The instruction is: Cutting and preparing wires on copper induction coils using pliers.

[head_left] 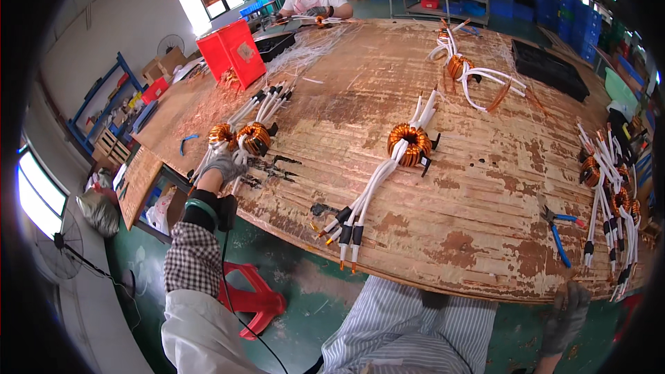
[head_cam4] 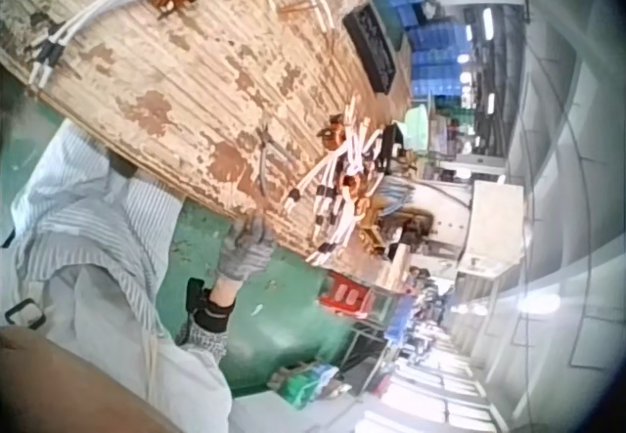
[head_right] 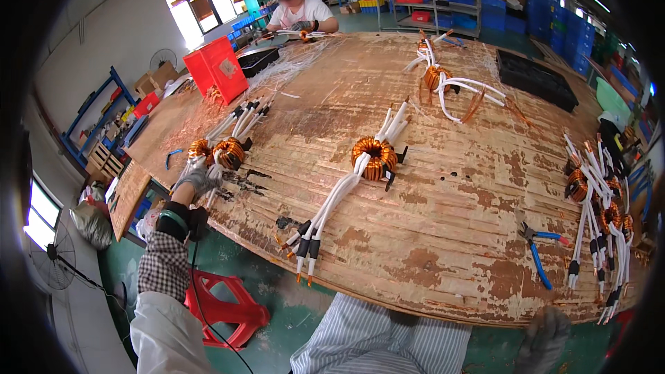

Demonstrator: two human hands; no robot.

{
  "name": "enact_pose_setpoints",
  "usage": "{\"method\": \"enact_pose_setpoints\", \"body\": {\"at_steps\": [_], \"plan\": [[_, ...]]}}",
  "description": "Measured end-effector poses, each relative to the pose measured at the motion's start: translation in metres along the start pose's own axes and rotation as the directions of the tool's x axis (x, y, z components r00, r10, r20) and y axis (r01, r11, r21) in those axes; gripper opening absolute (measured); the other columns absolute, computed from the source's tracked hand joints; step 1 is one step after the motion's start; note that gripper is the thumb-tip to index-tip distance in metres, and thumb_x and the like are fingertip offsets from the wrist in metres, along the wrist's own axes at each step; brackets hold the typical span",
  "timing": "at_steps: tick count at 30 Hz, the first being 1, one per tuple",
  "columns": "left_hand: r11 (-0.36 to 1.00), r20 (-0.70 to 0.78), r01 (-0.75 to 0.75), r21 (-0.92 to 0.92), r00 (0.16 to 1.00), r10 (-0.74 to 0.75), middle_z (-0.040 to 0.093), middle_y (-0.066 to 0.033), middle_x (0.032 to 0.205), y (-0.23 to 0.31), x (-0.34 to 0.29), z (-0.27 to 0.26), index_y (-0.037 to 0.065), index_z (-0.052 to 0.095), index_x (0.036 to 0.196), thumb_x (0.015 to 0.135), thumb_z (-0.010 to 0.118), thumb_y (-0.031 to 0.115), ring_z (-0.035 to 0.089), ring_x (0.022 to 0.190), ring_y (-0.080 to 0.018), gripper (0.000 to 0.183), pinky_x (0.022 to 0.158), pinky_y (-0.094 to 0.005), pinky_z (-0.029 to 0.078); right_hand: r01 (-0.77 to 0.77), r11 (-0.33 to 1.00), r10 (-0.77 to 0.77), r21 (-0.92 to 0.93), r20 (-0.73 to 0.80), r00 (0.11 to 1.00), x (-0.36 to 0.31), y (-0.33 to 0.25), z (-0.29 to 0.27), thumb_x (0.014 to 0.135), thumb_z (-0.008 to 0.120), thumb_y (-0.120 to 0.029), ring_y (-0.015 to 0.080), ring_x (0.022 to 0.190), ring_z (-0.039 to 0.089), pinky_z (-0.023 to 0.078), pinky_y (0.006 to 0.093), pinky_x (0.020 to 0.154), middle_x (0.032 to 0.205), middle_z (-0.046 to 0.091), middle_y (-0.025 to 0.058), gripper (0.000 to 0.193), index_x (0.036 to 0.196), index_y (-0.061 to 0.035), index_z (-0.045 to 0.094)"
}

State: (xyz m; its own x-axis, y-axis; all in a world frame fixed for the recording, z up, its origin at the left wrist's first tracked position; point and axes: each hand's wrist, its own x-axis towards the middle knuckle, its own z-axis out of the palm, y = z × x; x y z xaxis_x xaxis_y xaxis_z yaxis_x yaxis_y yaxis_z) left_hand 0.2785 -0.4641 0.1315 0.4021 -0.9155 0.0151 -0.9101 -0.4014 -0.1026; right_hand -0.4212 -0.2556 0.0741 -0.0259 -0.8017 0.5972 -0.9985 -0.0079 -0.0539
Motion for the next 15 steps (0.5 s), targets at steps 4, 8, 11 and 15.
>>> {"method": "enact_pose_setpoints", "body": {"at_steps": [4, 8, 11, 15], "plan": [[0.996, 0.207, -0.071, -0.057, 0.975, 0.081, 0.056, -0.0228, 0.108, 0.028, -0.003, 0.001, -0.001, 0.046, 0.116, 0.063, 0.068, 0.041, 0.056, 0.098, -0.0319, 0.071, 0.083, -0.0380, 0.044, -0.096, 0.988, 0.096, -0.121, -0.012, 0.995, 0.019, 0.011, 0.025, 0.082, 0.053, -0.013, 0.0337, 0.097, 0.051, 0.044, 0.0407, 0.084, 0.105, 0.051, 0.0199, 0.029, 0.106, 0.0031, 0.054], [0.942, 0.145, 0.023, -0.334, 0.989, 0.028, 0.059, -0.0217, 0.098, 0.059, -0.009, 0.027, 0.002, 0.053, 0.105, 0.069, 0.061, 0.038, 0.058, 0.092, -0.0326, 0.052, 0.077, -0.0394, 0.045, -0.246, 0.919, 0.200, 0.308, 0.172, 0.965, 0.005, 0.028, 0.051, 0.082, 0.052, -0.001, 0.0262, 0.105, 0.049, 0.041, 0.0339, 0.091, 0.112, 0.049, 0.0151, 0.035, 0.117, -0.0008, 0.046], [0.905, 0.133, -0.086, -0.418, 0.979, 0.154, 0.059, -0.0214, 0.093, 0.106, -0.036, 0.017, 0.001, 0.052, 0.106, 0.069, 0.063, 0.036, 0.058, 0.082, -0.0327, 0.052, 0.072, -0.0376, 0.045, -0.191, 0.971, 0.165, 0.144, 0.174, 0.971, 0.011, 0.013, 0.047, 0.081, 0.052, 0.002, 0.0244, 0.104, 0.049, 0.042, 0.0325, 0.091, 0.110, 0.049, 0.0146, 0.033, 0.114, 0.0006, 0.048], [0.838, 0.012, -0.333, -0.432, 0.927, 0.374, 0.059, -0.0213, 0.090, 0.135, -0.052, 0.005, -0.001, 0.049, 0.108, 0.073, 0.062, 0.030, 0.058, 0.079, -0.0308, 0.049, 0.069, -0.0380, 0.045, -0.218, 0.957, 0.196, 0.192, 0.130, 0.972, 0.014, 0.008, 0.044, 0.080, 0.051, 0.004, 0.0259, 0.102, 0.050, 0.042, 0.0328, 0.090, 0.107, 0.050, 0.0150, 0.029, 0.109, 0.0020, 0.051]]}}
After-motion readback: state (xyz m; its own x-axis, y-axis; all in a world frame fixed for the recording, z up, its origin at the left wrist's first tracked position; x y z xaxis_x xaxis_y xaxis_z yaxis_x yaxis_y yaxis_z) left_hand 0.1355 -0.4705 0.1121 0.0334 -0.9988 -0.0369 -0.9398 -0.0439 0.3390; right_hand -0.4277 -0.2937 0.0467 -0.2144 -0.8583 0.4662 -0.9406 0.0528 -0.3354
